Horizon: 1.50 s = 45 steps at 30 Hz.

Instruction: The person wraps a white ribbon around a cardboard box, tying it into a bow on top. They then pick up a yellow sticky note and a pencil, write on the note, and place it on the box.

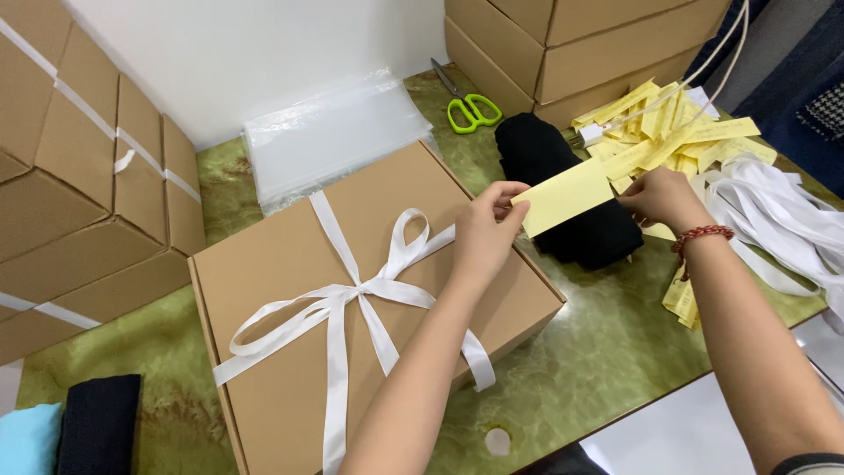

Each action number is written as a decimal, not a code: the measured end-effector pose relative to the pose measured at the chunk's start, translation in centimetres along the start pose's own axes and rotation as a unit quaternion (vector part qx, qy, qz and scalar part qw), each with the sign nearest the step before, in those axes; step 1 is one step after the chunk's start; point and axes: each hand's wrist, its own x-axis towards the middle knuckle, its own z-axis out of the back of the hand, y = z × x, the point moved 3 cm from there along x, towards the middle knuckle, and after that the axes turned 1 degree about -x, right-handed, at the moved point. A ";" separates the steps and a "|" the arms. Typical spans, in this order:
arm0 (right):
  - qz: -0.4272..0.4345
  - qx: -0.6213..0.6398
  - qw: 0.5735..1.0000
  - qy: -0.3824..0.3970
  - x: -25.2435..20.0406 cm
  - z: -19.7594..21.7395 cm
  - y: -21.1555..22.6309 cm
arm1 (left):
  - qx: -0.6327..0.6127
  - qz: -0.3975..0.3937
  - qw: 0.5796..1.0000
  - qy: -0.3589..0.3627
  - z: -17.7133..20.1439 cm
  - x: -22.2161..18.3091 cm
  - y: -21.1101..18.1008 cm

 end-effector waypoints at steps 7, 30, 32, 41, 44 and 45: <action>0.045 -0.089 0.994 -0.033 8.1 -4.2 -7.2 | -0.060 0.004 0.998 0.033 0.2 0.6 1.9; 0.202 0.487 0.850 0.006 -10.3 6.4 9.2 | 0.018 0.004 0.994 -0.103 12.5 0.1 -4.6; 0.222 0.487 0.845 0.021 -10.7 5.8 11.1 | 0.050 0.015 0.992 -0.118 15.9 0.3 -4.7; 0.291 0.456 0.840 0.042 -13.8 0.8 23.4 | 0.213 0.087 0.953 -0.199 23.9 2.4 4.3; 0.283 0.455 0.843 0.053 -13.1 -1.1 27.2 | 0.249 0.092 0.951 -0.160 22.7 2.4 4.6; 0.282 0.457 0.842 0.057 -12.8 -1.8 28.4 | 0.270 0.086 0.948 -0.145 22.3 2.4 4.3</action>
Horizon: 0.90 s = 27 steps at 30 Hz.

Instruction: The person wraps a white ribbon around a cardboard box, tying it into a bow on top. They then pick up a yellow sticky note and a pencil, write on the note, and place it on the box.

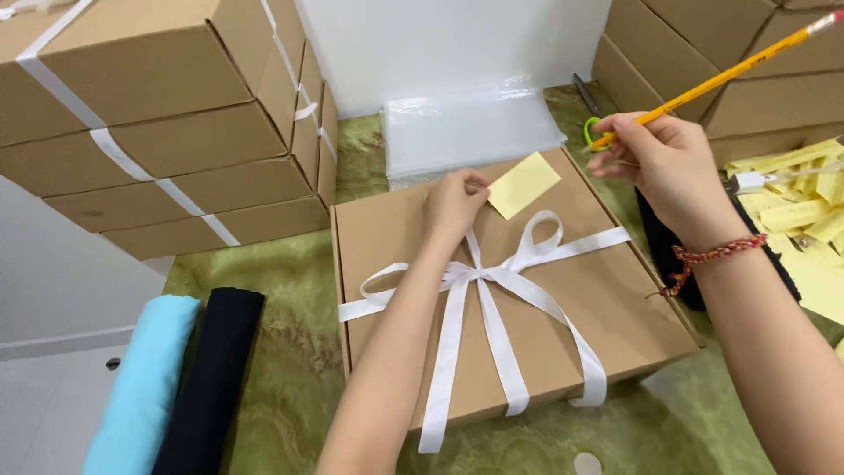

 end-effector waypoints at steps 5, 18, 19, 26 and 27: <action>-0.001 0.033 0.998 0.049 5.2 -4.6 -3.3 | 0.009 -0.107 0.993 -0.042 -2.6 1.5 2.4; -0.035 -0.019 0.996 0.085 7.7 -8.6 -12.1 | 0.045 -0.135 0.986 -0.092 -2.4 0.7 2.6; -0.036 -0.016 0.995 0.087 7.8 -8.7 -12.4 | 0.047 -0.133 0.986 -0.092 -2.3 0.7 2.7; -0.022 -0.054 0.995 0.082 7.9 -8.8 -12.9 | 0.042 -0.101 0.991 -0.078 -2.4 0.6 2.6; -0.015 -0.045 0.995 0.083 7.8 -8.9 -12.8 | 0.048 -0.101 0.990 -0.080 -2.3 0.7 2.6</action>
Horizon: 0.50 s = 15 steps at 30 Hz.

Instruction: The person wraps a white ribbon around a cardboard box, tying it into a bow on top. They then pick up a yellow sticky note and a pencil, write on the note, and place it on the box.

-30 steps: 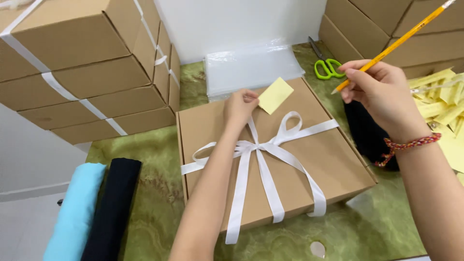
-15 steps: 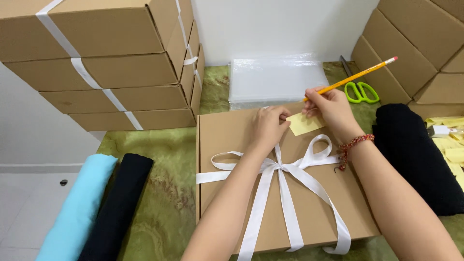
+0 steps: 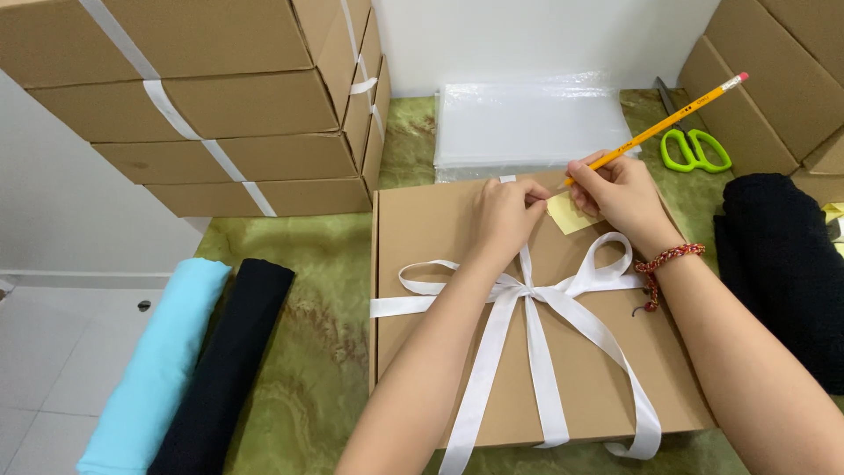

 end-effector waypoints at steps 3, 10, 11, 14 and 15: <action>0.006 -0.007 1.000 -0.005 -1.2 0.0 1.8 | -0.026 0.014 1.000 -0.005 0.5 0.0 -0.2; 0.018 0.009 1.000 -0.001 -0.2 -0.1 0.5 | 0.006 0.048 0.999 0.015 0.5 0.0 -1.9; 0.024 0.021 0.999 -0.003 0.1 0.0 0.0 | 0.003 0.056 0.998 0.022 0.4 0.1 -1.8; 0.030 0.024 0.999 -0.006 -0.3 0.0 0.6 | -0.004 0.068 0.997 0.027 0.0 0.4 -1.3; 0.031 0.016 0.999 -0.006 -0.8 -0.1 1.1 | -0.007 0.073 0.997 0.024 -0.1 0.4 -1.1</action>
